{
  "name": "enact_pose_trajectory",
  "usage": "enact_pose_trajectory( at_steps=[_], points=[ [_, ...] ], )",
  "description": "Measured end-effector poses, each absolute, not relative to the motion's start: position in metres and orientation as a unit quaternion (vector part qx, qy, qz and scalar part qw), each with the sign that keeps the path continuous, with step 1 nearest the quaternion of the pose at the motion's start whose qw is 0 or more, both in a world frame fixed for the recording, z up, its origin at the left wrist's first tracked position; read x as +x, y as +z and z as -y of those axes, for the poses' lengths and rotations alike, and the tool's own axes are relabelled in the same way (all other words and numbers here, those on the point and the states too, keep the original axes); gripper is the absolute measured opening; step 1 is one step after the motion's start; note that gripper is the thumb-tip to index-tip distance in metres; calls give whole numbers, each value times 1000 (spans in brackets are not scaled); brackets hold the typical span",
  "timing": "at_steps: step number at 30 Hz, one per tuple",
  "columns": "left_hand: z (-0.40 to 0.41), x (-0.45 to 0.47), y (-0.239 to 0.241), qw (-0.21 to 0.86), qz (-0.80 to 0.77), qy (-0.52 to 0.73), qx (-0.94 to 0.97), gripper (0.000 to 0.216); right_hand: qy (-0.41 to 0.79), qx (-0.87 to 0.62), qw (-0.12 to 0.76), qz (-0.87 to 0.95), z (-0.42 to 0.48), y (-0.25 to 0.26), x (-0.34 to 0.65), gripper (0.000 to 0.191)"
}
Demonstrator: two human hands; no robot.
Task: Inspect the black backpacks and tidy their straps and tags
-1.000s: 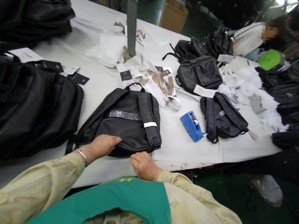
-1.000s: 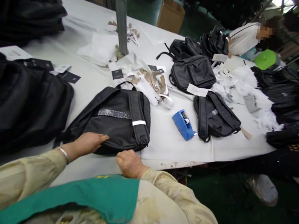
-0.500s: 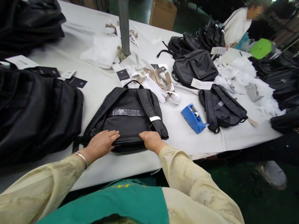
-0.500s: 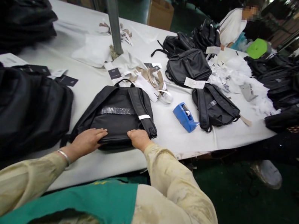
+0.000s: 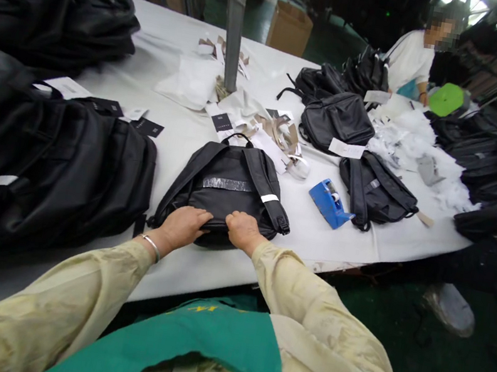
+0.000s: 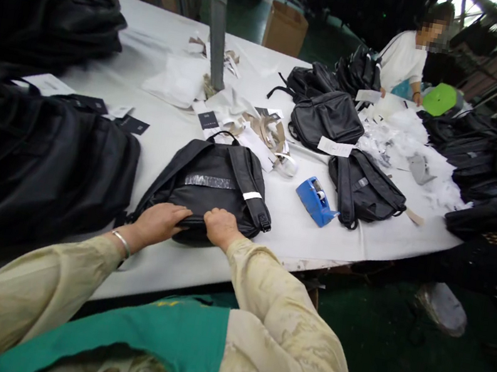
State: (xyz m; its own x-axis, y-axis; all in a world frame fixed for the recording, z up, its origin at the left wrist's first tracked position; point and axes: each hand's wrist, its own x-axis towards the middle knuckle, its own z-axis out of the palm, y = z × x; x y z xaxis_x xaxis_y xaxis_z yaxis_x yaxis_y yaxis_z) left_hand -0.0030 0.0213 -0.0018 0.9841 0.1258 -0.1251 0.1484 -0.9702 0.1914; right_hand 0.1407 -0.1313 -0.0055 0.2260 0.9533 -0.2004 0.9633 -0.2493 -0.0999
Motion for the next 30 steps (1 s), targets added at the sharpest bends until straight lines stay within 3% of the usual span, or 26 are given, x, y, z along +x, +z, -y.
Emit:
enact_pose_trajectory(
  at_steps=[4, 9, 16, 26, 30],
  points=[
    [-36, -14, -11, 98, -60, -5, 993, 49, -121, 771, 25, -625, 128, -4, 154, 20],
    [-46, -5, -10, 103, -73, -104, 986, 30, -100, 772, 7, -628, 137, -2, 153, 20],
    [-43, 7, -3, 86, -32, -139, 986, 25, -35, 620, -122, -774, 180, -28, 100, 41],
    [-23, 7, 3, 78, -31, -201, 976, 25, -160, 583, -58, -795, 130, -68, 82, 48],
    [-10, -9, -14, 91, -37, -138, 986, 42, -182, 601, -54, -777, 121, -81, 79, 40]
  ],
)
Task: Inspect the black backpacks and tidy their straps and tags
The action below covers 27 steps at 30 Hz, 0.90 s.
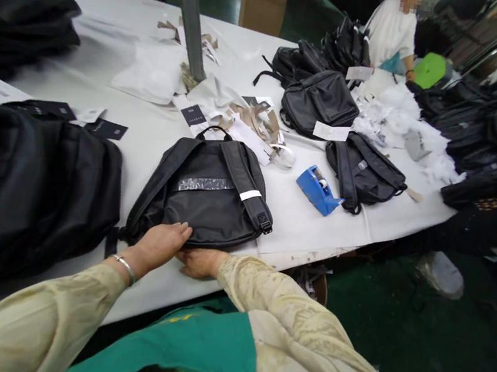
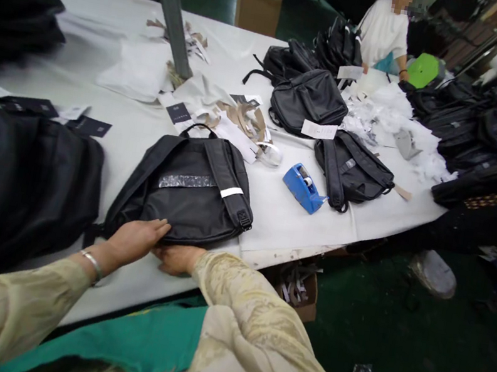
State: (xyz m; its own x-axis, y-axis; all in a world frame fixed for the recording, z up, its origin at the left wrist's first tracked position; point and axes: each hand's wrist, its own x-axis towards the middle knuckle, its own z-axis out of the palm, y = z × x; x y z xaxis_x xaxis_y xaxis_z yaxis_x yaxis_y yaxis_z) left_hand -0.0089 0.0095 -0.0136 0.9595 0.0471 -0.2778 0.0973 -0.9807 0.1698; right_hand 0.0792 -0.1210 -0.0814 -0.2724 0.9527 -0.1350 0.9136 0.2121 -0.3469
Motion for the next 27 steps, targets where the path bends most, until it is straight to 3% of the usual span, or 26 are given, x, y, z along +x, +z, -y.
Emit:
enact_pose_trajectory(
  at_steps=[3, 7, 12, 16, 19, 22, 25, 27],
  points=[
    [1, -23, -32, 112, -24, -85, 990, 64, 188, -599, 43, 777, 122, -85, 78, 35],
    [11, -38, -56, 96, -32, -40, 994, 77, 153, -627, 55, 762, 154, -80, 96, 32],
    [20, -43, -67, 74, -31, -28, 996, 78, 134, -750, 36, 646, 232, -77, 154, 35],
    [29, -39, -66, 59, -47, -21, 997, 72, 112, -858, 9, 502, 279, -72, 196, 53],
    [32, -36, -67, 49, -49, -20, 997, 72, 125, -875, -7, 467, 285, -58, 193, 41],
    [32, -35, -70, 47, -56, -17, 997, 73, 123, -802, 44, 583, 258, -38, 166, 27],
    [33, -37, -72, 56, -61, -15, 996, 71, 76, -695, 149, 700, 207, -24, 145, 32],
    [34, -38, -71, 68, -67, -17, 995, 69, 63, -676, 171, 714, 174, -24, 146, 37]
  ],
)
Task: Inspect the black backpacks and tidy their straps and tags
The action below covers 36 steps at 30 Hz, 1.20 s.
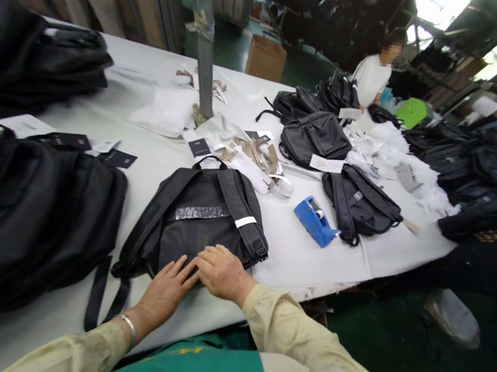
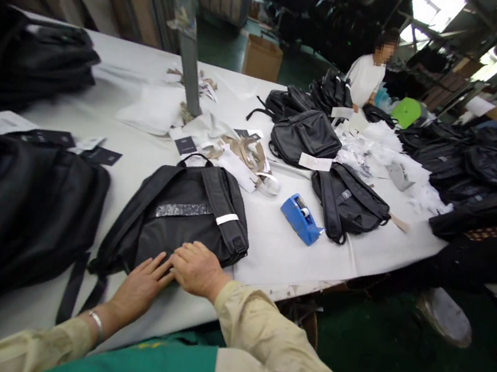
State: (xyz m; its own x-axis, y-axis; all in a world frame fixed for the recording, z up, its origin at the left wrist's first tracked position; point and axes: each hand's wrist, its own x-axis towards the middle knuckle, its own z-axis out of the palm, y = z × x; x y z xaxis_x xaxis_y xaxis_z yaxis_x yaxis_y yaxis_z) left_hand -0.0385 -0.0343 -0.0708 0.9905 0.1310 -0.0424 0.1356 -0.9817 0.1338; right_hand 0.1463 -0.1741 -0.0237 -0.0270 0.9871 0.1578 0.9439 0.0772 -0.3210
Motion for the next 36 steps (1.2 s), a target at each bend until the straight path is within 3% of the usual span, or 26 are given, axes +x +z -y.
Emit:
enact_pose_trajectory(
  at_steps=[3, 8, 16, 21, 25, 30, 36],
  points=[
    [38, -36, -61, 87, -75, -23, 993, 66, 96, -722, 132, 672, 145, -37, 166, 48],
    [35, -11, -35, 116, -99, -43, 987, 41, 154, -745, 101, 641, 145, -62, 186, 65],
    [18, -1, -70, 129, -35, -70, 989, 80, 235, -703, 104, 663, 159, -57, 182, 84],
    [14, -12, -109, 115, -9, -58, 992, 75, 276, -670, 117, 678, 164, -71, 189, 89],
    [22, -22, -134, 50, -4, 83, 995, 55, 257, -654, 109, 703, 171, -107, 186, 87],
    [34, -24, -144, 34, -37, 228, 972, 52, 159, -640, 131, 741, 181, -131, 181, 82],
    [16, -15, -108, 83, 10, 148, 986, 52, 236, -636, 117, 726, 164, -85, 194, 88]
  ],
)
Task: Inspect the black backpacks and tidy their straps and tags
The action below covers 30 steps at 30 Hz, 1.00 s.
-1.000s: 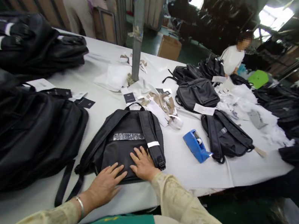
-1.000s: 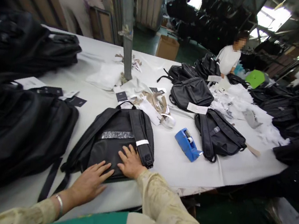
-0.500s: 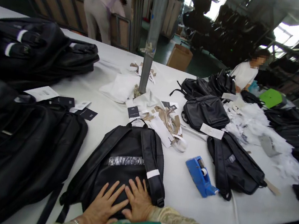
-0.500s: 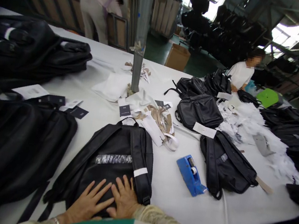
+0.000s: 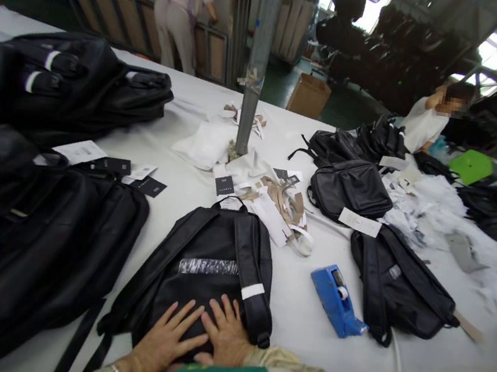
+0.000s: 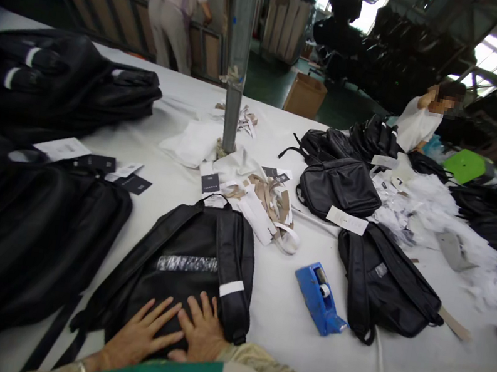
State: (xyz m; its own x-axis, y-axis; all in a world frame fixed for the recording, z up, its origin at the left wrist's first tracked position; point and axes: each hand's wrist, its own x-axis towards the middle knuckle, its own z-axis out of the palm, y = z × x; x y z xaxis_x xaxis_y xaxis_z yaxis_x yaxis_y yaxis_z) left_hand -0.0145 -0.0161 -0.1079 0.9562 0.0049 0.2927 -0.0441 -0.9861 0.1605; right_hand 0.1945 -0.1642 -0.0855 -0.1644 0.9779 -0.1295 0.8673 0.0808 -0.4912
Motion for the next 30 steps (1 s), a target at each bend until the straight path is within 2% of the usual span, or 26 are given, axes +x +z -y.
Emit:
enact_pose_trajectory(
  at_steps=[3, 6, 8, 11, 13, 16, 19, 22, 26, 30],
  points=[
    [-1, -16, -73, 193, -52, 116, 973, 36, 258, -638, 91, 720, 158, -59, 198, 96],
    [-34, -28, -51, 238, -286, 186, 909, 36, 254, -627, 25, 736, 158, -49, 197, 107],
    [-60, -42, -48, 237, -444, 189, 843, 45, 238, -624, -12, 744, 161, -49, 196, 102],
    [-89, -61, -58, 367, -557, 107, 738, 56, 209, -631, -28, 746, 173, -54, 197, 81],
    [-96, -67, -67, 458, -563, 74, 684, 65, 200, -640, -36, 741, 183, -57, 204, 72],
    [-91, -66, -76, 517, -557, 70, 646, 75, 192, -654, -53, 729, 197, -59, 220, 69],
    [-78, -59, -77, 586, -536, 71, 603, 71, 182, -674, -60, 713, 208, -61, 239, 69],
    [-64, -56, -65, 606, -534, 33, 589, 60, 177, -700, -59, 689, 218, -62, 253, 70],
    [-58, -51, -11, 705, -466, 21, 534, 47, 192, -712, -33, 675, 225, -63, 259, 79],
    [-69, -24, 68, 807, -329, 154, 465, 46, 229, -718, 0, 657, 222, -58, 260, 98]
  ],
)
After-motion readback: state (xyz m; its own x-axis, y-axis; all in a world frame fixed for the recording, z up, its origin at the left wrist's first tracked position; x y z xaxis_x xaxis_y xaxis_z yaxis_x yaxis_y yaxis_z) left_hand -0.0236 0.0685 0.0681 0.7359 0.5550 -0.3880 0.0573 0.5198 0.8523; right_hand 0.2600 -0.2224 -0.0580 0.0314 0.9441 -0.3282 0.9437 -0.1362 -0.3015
